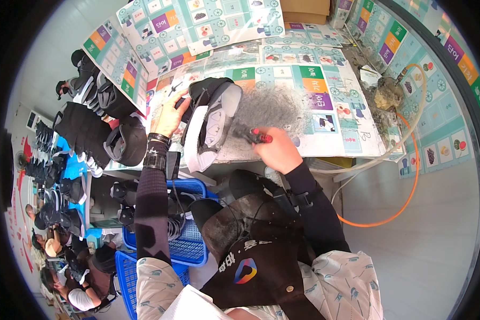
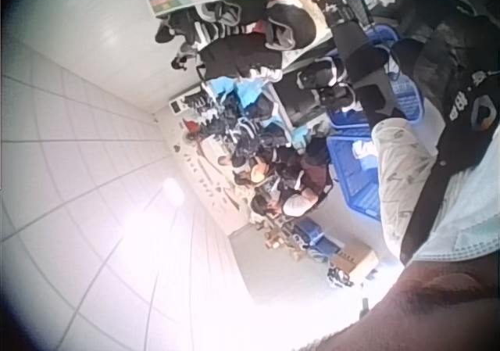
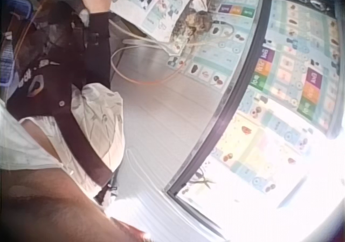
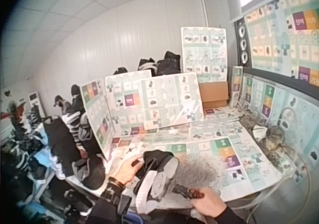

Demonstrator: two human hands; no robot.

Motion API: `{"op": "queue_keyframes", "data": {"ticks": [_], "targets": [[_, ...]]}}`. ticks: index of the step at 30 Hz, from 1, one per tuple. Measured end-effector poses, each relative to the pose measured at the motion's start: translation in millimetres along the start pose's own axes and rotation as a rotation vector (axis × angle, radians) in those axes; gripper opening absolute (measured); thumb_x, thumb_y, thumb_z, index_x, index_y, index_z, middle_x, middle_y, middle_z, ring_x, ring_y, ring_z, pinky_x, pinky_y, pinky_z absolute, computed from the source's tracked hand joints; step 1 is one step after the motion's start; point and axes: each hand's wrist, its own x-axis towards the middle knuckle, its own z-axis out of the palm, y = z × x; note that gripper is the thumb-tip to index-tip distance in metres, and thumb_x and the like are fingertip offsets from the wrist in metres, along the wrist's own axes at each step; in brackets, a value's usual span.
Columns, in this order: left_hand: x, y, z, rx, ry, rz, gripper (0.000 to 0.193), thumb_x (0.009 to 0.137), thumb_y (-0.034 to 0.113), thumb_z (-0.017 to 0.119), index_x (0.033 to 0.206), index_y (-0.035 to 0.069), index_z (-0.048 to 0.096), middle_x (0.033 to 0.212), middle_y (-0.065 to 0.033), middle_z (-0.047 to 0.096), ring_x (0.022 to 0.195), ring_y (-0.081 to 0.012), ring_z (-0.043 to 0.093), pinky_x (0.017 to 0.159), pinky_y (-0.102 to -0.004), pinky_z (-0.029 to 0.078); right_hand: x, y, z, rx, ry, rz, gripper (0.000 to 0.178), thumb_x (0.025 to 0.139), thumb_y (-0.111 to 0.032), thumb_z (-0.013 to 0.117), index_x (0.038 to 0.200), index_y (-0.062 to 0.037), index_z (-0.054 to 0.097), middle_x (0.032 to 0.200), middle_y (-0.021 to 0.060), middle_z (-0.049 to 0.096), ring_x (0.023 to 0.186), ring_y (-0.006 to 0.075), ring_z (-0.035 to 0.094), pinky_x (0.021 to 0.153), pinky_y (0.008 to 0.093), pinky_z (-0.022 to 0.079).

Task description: Apply adhesive and assemble components of shoes at a manufacturing workstation.

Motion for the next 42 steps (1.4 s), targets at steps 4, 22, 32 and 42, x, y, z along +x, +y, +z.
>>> {"op": "queue_keyframes", "data": {"ticks": [4, 22, 32, 42], "targets": [[-1, 10, 0, -0.04, 0.004, -0.046, 0.042, 0.101, 0.021, 0.071, 0.137, 0.001, 0.066, 0.136, -0.0136, 0.068, 0.127, -0.0214, 0.061, 0.112, -0.0318, 0.042, 1, -5, -1, -0.152, 0.185, -0.071, 0.036, 0.082, -0.015, 0.069, 0.114, 0.0008, 0.073, 0.096, 0.0289, 0.07, 0.097, 0.0507, 0.064, 0.083, 0.0489, 0.053], [37, 145, -54, 0.736, -0.266, 0.718, 0.054, 0.061, 0.015, 0.092, 0.11, 0.005, 0.07, 0.113, -0.011, 0.06, 0.115, -0.0335, 0.054, 0.099, -0.0432, 0.049, -48, -1, -74, 0.444, 0.228, -0.022, 0.035, 0.085, 0.001, 0.061, 0.118, 0.0064, 0.067, 0.099, 0.0076, 0.076, 0.075, 0.0109, 0.066, 0.051, 0.0235, 0.049], [0, 65, -6, 0.499, 0.031, 0.203, 0.028, 0.09, 0.027, 0.08, 0.098, 0.003, 0.066, 0.146, -0.0276, 0.053, 0.131, -0.0412, 0.054, 0.102, -0.0448, 0.049, -58, 7, -82, 0.477, 0.196, -0.024, 0.038, 0.083, 0.001, 0.06, 0.12, 0.0054, 0.069, 0.099, 0.0072, 0.076, 0.076, 0.0109, 0.065, 0.053, 0.0242, 0.051], [-4, 130, -26, 0.573, 0.52, 0.242, 0.027, 0.101, 0.019, 0.065, 0.124, 0.008, 0.07, 0.107, -0.0211, 0.075, 0.099, -0.0398, 0.073, 0.083, -0.0435, 0.058, -66, -2, -84, 0.489, 0.351, -0.198, 0.04, 0.092, 0.0, 0.062, 0.131, 0.0002, 0.065, 0.112, 0.0037, 0.073, 0.093, 0.0096, 0.064, 0.075, 0.0268, 0.055]]}}
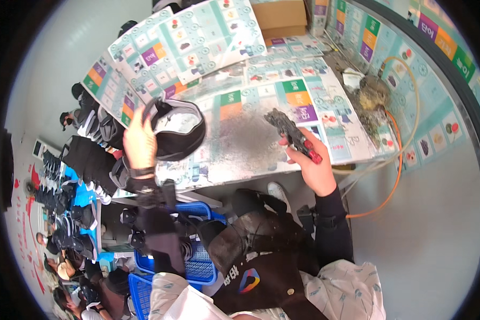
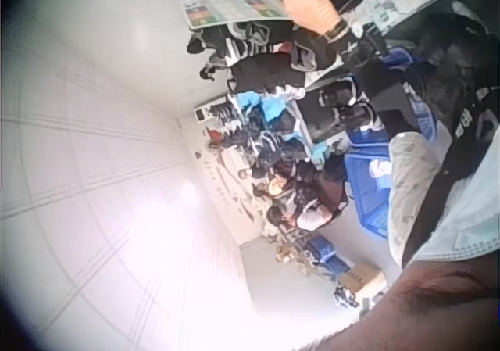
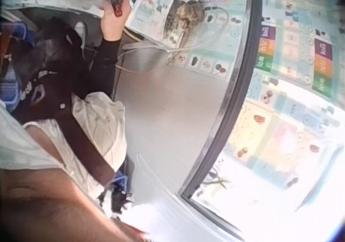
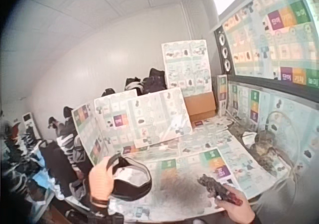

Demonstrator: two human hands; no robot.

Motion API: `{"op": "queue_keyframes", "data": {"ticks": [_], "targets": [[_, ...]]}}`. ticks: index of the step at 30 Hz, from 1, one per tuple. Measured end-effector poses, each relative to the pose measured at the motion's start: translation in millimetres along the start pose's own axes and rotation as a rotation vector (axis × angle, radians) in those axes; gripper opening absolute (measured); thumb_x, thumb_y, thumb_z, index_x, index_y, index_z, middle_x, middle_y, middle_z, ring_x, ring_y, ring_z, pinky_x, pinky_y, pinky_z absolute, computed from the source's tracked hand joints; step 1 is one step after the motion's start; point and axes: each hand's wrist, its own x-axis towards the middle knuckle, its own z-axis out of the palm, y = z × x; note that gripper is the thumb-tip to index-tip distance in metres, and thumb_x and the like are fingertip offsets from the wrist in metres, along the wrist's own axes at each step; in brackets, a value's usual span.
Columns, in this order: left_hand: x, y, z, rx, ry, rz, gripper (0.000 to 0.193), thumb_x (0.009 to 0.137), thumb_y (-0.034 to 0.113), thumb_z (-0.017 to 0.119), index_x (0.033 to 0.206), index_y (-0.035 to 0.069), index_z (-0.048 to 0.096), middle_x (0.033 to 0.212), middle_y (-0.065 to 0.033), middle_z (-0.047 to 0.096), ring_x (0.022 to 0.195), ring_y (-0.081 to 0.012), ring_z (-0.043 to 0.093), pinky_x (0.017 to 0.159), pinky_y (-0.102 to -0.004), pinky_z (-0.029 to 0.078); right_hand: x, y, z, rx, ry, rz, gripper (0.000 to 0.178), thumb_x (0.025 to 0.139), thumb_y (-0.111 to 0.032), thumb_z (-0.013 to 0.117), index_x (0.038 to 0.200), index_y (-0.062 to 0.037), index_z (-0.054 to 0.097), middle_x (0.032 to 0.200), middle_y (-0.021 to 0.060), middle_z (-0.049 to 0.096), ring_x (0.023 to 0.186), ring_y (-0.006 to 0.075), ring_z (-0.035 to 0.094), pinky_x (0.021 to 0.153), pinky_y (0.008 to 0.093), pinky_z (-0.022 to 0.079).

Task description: Apply adhesive and assemble components of shoes at a manufacturing workstation.

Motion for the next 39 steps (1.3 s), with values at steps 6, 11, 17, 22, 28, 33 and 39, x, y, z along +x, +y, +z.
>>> {"op": "queue_keyframes", "data": {"ticks": [6, 11, 17, 22, 28, 33, 39], "targets": [[26, 34, 65, 0.261, -0.482, 0.556, 0.012, 0.096, 0.015, 0.058, 0.098, 0.015, 0.07, 0.081, -0.0081, 0.072, 0.077, -0.0317, 0.073, 0.063, -0.0406, 0.056, 4, 4, 16, -0.256, -0.145, 0.13, 0.042, 0.086, -0.004, 0.067, 0.127, 0.0016, 0.064, 0.093, 0.0028, 0.076, 0.075, 0.0084, 0.064, 0.058, 0.0252, 0.052], [18, 42, 126, 0.21, -0.595, 0.581, 0.016, 0.094, 0.021, 0.065, 0.109, 0.016, 0.07, 0.086, -0.0134, 0.073, 0.085, -0.0359, 0.072, 0.071, -0.049, 0.055, 15, 14, 44, -0.722, -0.153, -0.262, 0.034, 0.084, -0.015, 0.071, 0.115, 0.0004, 0.065, 0.083, 0.0207, 0.064, 0.079, 0.047, 0.061, 0.072, 0.044, 0.05], [24, 41, 130, 0.206, -0.622, 0.569, 0.018, 0.095, 0.022, 0.066, 0.111, 0.016, 0.07, 0.086, -0.0144, 0.073, 0.085, -0.0367, 0.072, 0.071, -0.0496, 0.055, 44, 28, 78, -0.819, -0.233, -0.192, 0.022, 0.082, -0.011, 0.059, 0.1, -0.0069, 0.07, 0.083, 0.0262, 0.068, 0.085, 0.0486, 0.065, 0.076, 0.0588, 0.05], [21, 38, 123, 0.183, -0.627, 0.559, 0.018, 0.095, 0.021, 0.065, 0.111, 0.016, 0.07, 0.087, -0.0147, 0.073, 0.086, -0.0369, 0.072, 0.073, -0.0497, 0.055, 50, 41, 91, -0.805, -0.168, -0.178, 0.021, 0.08, -0.008, 0.06, 0.1, -0.0023, 0.065, 0.081, 0.027, 0.065, 0.083, 0.0506, 0.062, 0.073, 0.0584, 0.047], [18, 38, 120, 0.189, -0.611, 0.549, 0.017, 0.096, 0.023, 0.065, 0.11, 0.014, 0.07, 0.088, -0.0139, 0.073, 0.086, -0.0368, 0.071, 0.072, -0.0494, 0.054, 48, 40, 95, -0.883, -0.189, -0.204, 0.019, 0.08, -0.009, 0.06, 0.098, -0.0033, 0.065, 0.08, 0.0273, 0.066, 0.082, 0.0504, 0.064, 0.074, 0.0594, 0.049], [15, 35, 120, 0.159, -0.558, 0.582, 0.016, 0.097, 0.024, 0.065, 0.108, 0.015, 0.071, 0.087, -0.0132, 0.073, 0.084, -0.0363, 0.071, 0.071, -0.0478, 0.054, 42, 39, 93, -0.9, -0.069, -0.217, 0.018, 0.081, -0.011, 0.059, 0.096, -0.0036, 0.065, 0.079, 0.0273, 0.067, 0.082, 0.0506, 0.065, 0.075, 0.0612, 0.05], [9, 38, 119, 0.214, -0.561, 0.526, 0.015, 0.097, 0.025, 0.066, 0.107, 0.016, 0.069, 0.087, -0.0114, 0.073, 0.084, -0.0344, 0.072, 0.07, -0.0463, 0.055, 36, 45, 97, -0.918, -0.176, -0.196, 0.024, 0.078, -0.007, 0.062, 0.102, -0.0037, 0.065, 0.077, 0.0273, 0.063, 0.08, 0.0514, 0.062, 0.07, 0.0589, 0.047]]}}
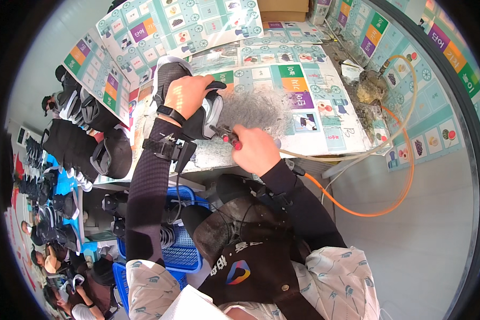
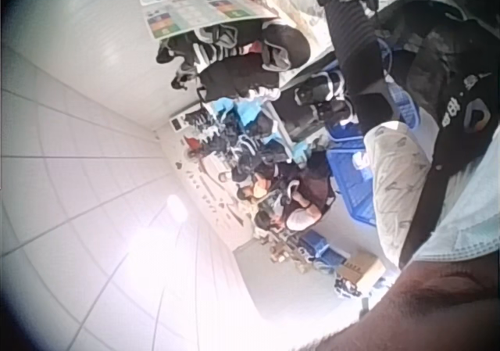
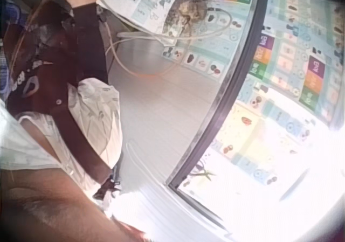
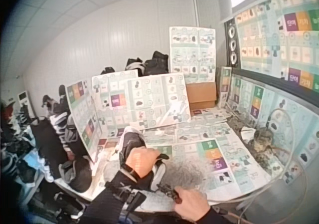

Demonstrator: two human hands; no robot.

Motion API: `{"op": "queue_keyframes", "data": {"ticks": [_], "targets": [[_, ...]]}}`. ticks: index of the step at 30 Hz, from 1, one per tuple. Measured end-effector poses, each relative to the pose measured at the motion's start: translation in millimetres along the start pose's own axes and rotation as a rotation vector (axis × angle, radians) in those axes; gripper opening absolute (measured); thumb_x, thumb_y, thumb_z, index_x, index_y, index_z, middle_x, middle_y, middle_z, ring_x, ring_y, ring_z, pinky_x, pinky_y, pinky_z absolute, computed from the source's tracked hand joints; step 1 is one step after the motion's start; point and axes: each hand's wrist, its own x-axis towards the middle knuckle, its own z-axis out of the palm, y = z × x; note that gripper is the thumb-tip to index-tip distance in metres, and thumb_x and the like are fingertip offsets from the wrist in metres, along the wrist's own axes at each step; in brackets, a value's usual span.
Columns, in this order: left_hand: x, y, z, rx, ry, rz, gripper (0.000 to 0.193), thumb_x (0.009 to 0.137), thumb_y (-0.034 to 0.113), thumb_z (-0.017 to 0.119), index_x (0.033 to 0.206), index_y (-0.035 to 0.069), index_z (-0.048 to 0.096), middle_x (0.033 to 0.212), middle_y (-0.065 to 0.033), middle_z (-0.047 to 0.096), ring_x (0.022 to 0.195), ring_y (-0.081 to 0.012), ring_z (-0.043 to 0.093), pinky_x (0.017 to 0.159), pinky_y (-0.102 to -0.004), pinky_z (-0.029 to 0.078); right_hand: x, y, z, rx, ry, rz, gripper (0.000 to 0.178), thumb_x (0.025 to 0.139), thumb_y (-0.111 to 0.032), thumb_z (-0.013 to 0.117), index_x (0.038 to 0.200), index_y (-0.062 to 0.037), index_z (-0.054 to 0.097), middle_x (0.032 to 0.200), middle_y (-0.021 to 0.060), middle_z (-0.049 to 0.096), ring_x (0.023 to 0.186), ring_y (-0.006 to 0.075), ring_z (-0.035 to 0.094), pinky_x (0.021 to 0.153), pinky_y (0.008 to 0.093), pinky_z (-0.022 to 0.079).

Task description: Apply adhesive and assemble components of shoes at a manufacturing workstation.

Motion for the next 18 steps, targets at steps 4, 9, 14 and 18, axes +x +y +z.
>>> {"op": "queue_keyframes", "data": {"ticks": [4, 9, 14, 18], "targets": [[-7, 3, -1, 0.054, 0.06, 0.016, 0.012, 0.097, 0.021, 0.064, 0.108, 0.016, 0.067, 0.087, -0.0092, 0.072, 0.085, -0.033, 0.071, 0.07, -0.0451, 0.055, 5, -3, -3, 0.049, 0.089, 0.022, 0.019, 0.079, -0.008, 0.06, 0.098, -0.0037, 0.065, 0.078, 0.0278, 0.065, 0.08, 0.0515, 0.063, 0.072, 0.0599, 0.048], [-11, 8, -11, 0.081, 0.074, 0.002, 0.015, 0.095, 0.015, 0.063, 0.11, 0.016, 0.066, 0.089, -0.0081, 0.071, 0.086, -0.0327, 0.07, 0.07, -0.0447, 0.056, 2, -7, -7, -0.02, 0.055, 0.043, 0.017, 0.08, -0.008, 0.057, 0.095, -0.0034, 0.065, 0.081, 0.0286, 0.067, 0.083, 0.0511, 0.065, 0.076, 0.061, 0.049], [-19, 9, -32, 0.164, 0.204, -0.063, 0.027, 0.087, 0.007, 0.061, 0.112, 0.014, 0.067, 0.096, -0.0053, 0.072, 0.087, -0.0306, 0.069, 0.069, -0.0411, 0.058, -3, -6, -12, 0.202, -0.027, -0.036, 0.027, 0.08, -0.008, 0.062, 0.106, -0.0018, 0.066, 0.084, 0.025, 0.066, 0.086, 0.05, 0.063, 0.074, 0.0529, 0.05], [-28, 5, -32, 0.245, 0.39, 0.016, 0.044, 0.086, 0.007, 0.061, 0.128, 0.013, 0.066, 0.126, -0.0043, 0.07, 0.101, -0.0288, 0.068, 0.074, -0.0375, 0.06, 10, 1, -19, 0.174, 0.034, -0.007, 0.025, 0.083, -0.01, 0.063, 0.106, -0.0017, 0.065, 0.085, 0.0255, 0.065, 0.087, 0.0509, 0.061, 0.073, 0.0509, 0.049]]}}
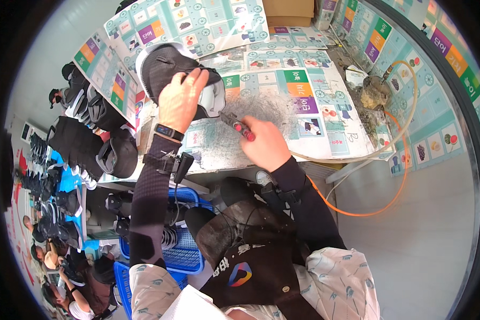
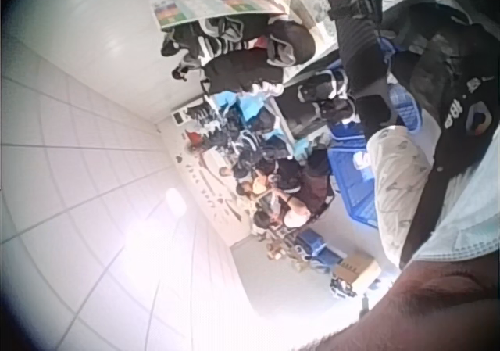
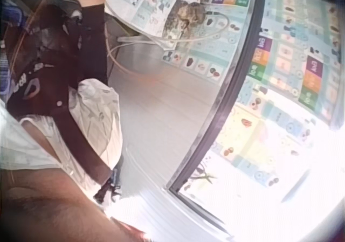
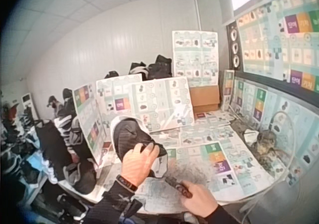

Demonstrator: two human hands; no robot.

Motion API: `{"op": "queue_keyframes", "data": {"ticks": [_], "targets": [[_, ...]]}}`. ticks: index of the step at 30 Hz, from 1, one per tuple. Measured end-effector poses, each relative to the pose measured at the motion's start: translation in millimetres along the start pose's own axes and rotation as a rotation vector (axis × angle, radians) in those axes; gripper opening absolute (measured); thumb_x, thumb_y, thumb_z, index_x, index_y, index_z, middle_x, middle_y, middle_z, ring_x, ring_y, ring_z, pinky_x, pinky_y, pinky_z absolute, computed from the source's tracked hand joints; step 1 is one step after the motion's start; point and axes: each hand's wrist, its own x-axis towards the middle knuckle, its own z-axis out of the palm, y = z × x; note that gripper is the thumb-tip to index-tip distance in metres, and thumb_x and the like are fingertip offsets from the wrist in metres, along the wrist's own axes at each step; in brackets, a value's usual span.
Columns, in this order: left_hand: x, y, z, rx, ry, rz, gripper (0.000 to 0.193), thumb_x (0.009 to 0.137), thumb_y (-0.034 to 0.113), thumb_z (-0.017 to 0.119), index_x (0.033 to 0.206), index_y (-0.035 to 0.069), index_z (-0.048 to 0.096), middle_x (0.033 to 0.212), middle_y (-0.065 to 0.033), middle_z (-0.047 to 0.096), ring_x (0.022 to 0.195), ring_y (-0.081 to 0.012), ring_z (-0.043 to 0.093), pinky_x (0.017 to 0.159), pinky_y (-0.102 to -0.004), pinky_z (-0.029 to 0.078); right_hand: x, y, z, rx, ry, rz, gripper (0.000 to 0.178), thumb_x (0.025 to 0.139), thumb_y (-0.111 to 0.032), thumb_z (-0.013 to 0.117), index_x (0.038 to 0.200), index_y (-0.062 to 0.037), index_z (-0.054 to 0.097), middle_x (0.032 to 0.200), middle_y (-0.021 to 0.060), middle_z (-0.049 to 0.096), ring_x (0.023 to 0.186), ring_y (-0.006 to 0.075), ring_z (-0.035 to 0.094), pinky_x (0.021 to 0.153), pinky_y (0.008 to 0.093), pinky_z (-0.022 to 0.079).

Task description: Apply adhesive and assemble components of shoes at a manufacturing workstation.

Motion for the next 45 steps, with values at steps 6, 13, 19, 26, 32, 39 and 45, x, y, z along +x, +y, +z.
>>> {"op": "queue_keyframes", "data": {"ticks": [6, 13, 19, 26, 32, 39, 45], "targets": [[-33, 27, 16, -0.114, -0.039, -0.054, 0.043, 0.088, 0.01, 0.063, 0.131, 0.009, 0.061, 0.13, -0.0035, 0.066, 0.106, -0.0285, 0.066, 0.073, -0.0362, 0.062, 10, 11, 7, -0.066, 0.017, 0.006, 0.02, 0.083, -0.009, 0.063, 0.102, -0.001, 0.064, 0.085, 0.0277, 0.063, 0.087, 0.0521, 0.059, 0.072, 0.0527, 0.048], [-33, 30, 5, -0.285, -0.105, -0.18, 0.042, 0.086, 0.014, 0.072, 0.127, 0.01, 0.062, 0.122, -0.006, 0.068, 0.105, -0.0318, 0.067, 0.073, -0.0404, 0.063, 6, 18, 14, -0.115, -0.055, 0.06, 0.019, 0.085, -0.011, 0.064, 0.101, -0.0003, 0.066, 0.086, 0.0286, 0.064, 0.09, 0.0526, 0.06, 0.074, 0.0541, 0.047], [-38, 30, -13, -0.278, -0.131, -0.295, 0.038, 0.085, 0.022, 0.077, 0.119, 0.01, 0.067, 0.111, -0.0063, 0.071, 0.099, -0.0296, 0.069, 0.072, -0.0426, 0.061, 4, 14, 16, -0.049, -0.003, 0.082, 0.022, 0.085, -0.012, 0.066, 0.103, 0.0002, 0.067, 0.088, 0.0299, 0.064, 0.092, 0.0529, 0.06, 0.076, 0.0524, 0.048], [-62, 44, -35, -0.41, 0.036, -0.54, 0.029, 0.092, 0.025, 0.076, 0.114, 0.008, 0.072, 0.105, -0.0104, 0.074, 0.094, -0.0341, 0.073, 0.081, -0.0408, 0.058, 0, 13, 19, 0.016, 0.009, 0.1, 0.021, 0.085, -0.013, 0.059, 0.099, -0.0005, 0.069, 0.086, 0.03, 0.066, 0.09, 0.053, 0.062, 0.08, 0.0578, 0.049], [-97, 58, -49, -0.599, 0.128, -0.774, 0.027, 0.089, 0.006, 0.072, 0.116, 0.003, 0.069, 0.103, -0.0122, 0.072, 0.091, -0.027, 0.074, 0.082, -0.0354, 0.057, -2, 7, 17, 0.047, -0.063, 0.157, 0.029, 0.085, -0.016, 0.063, 0.109, -0.0021, 0.072, 0.094, 0.0307, 0.068, 0.096, 0.0517, 0.063, 0.083, 0.0546, 0.051], [-135, 68, -55, -0.795, 0.086, -0.863, 0.025, 0.09, -0.002, 0.067, 0.115, -0.002, 0.064, 0.106, -0.0124, 0.065, 0.092, -0.0243, 0.07, 0.082, -0.0337, 0.054, -6, 8, 20, 0.056, -0.157, 0.159, 0.037, 0.081, -0.014, 0.067, 0.114, 0.0035, 0.071, 0.088, 0.0259, 0.069, 0.084, 0.0418, 0.066, 0.079, 0.0444, 0.052], [-151, 74, -55, -0.941, 0.132, -0.876, 0.028, 0.092, -0.011, 0.063, 0.12, -0.006, 0.06, 0.109, -0.0097, 0.063, 0.103, -0.0171, 0.068, 0.09, -0.0293, 0.054, -10, 8, 20, 0.19, -0.271, 0.265, 0.039, 0.083, -0.016, 0.069, 0.118, 0.0012, 0.072, 0.092, 0.0279, 0.071, 0.093, 0.0463, 0.068, 0.083, 0.0461, 0.054]]}}
